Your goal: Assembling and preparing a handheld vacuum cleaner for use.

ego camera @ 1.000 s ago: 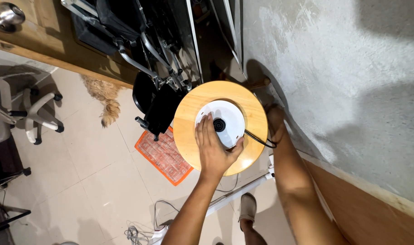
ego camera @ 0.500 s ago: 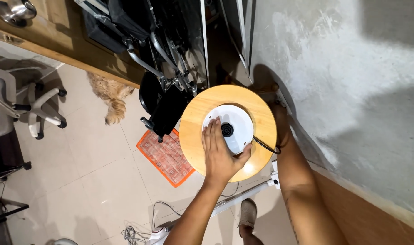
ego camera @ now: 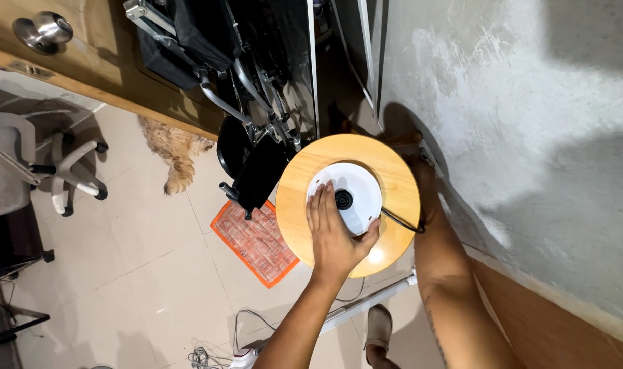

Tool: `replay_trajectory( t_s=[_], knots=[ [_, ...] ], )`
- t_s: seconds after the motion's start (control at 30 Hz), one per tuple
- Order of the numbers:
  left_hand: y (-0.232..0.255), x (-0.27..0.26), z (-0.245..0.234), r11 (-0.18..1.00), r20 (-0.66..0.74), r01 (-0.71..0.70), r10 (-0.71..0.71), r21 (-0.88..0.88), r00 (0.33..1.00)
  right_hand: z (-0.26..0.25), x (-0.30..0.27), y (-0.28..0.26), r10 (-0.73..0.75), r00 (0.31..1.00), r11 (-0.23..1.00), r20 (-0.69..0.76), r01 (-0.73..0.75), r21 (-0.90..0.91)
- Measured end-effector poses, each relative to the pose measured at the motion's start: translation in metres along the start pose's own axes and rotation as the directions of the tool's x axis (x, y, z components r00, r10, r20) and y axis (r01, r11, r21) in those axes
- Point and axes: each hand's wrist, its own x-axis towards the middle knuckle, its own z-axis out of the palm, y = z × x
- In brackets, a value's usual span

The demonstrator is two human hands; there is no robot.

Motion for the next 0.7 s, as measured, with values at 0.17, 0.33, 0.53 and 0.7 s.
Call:
replay_trajectory(
  t_s=[0.17, 0.33, 0.53, 0.7],
  knots=[
    [0.000, 0.000, 0.004, 1.000, -0.026, -0.025, 0.025, -0.002, 0.999, -0.041, 0.002, 0.010, -0.013, 0.999, 0.998, -0.042, 0.010, -0.070],
    [-0.002, -0.006, 0.009, 0.997, -0.092, -0.083, 0.083, 0.006, 0.992, -0.068, 0.016, 0.048, 0.097, 0.994, 0.995, -0.042, -0.097, -0.012],
    [-0.014, -0.020, 0.017, 0.989, -0.150, -0.148, 0.149, 0.018, 0.977, -0.087, -0.108, 0.038, 0.000, 0.999, 1.000, -0.046, 0.001, 0.018],
    [-0.003, -0.054, -0.016, 0.991, -0.205, -0.129, 0.120, -0.033, 0.971, -0.095, -0.202, 0.031, -0.163, 0.986, 0.971, -0.045, 0.152, -0.184]
  ],
)
